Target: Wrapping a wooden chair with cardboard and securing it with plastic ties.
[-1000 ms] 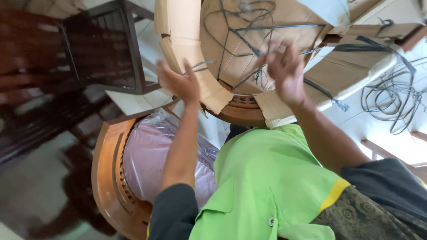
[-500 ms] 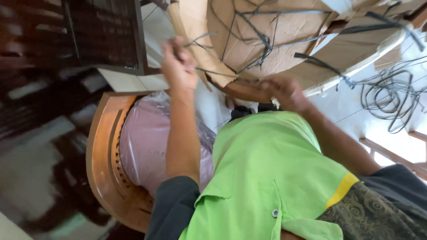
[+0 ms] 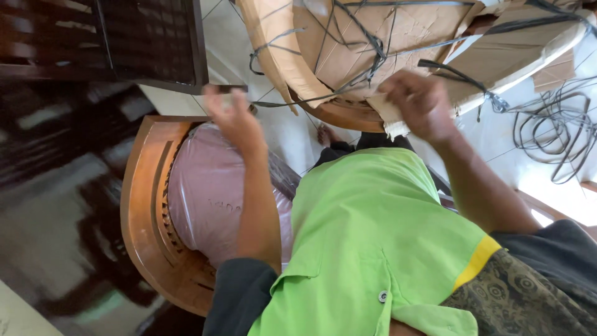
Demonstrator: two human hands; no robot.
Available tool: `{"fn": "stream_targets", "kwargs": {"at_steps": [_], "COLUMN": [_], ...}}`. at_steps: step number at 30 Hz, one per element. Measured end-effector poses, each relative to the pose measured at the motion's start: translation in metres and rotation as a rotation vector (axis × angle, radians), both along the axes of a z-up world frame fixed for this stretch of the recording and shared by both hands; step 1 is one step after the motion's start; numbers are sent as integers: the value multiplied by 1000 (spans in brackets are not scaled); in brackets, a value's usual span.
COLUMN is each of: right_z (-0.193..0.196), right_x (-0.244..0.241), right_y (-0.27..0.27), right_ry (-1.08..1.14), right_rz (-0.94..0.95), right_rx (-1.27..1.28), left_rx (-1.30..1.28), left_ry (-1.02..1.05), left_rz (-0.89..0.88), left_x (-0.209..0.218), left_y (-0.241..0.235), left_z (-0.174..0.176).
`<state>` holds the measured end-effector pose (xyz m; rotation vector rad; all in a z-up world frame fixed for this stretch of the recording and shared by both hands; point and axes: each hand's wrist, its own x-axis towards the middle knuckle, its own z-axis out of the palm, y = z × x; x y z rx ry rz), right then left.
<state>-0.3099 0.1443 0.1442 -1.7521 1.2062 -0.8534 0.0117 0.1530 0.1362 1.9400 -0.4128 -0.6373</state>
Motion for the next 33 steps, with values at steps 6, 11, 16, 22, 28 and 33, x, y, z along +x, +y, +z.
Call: {"fn": "stream_targets", "kwargs": {"at_steps": [6, 11, 16, 22, 28, 33], "right_z": [31, -9, 10, -29, -17, -26], "right_x": [50, 9, -26, -114, -42, 21], "right_y": [14, 0, -31, -40, -10, 29], "right_ry": [-161, -573, -695, -924, -719, -928], "right_rz": [187, -186, -739, -1036, -573, -566], "right_rx": [8, 135, 383, 305, 587, 1055], "left_rx": [7, -115, -62, 109, 78, 36], "left_ry": [275, 305, 352, 303, 433, 369], "left_rz": [-1078, -1012, -1051, -1250, -1200, -1282], "left_x": [-76, -75, -60, -61, -94, -117], "left_y": [33, 44, 60, 92, 90, 83], "left_z": [35, 29, 15, -24, -25, -25]}}
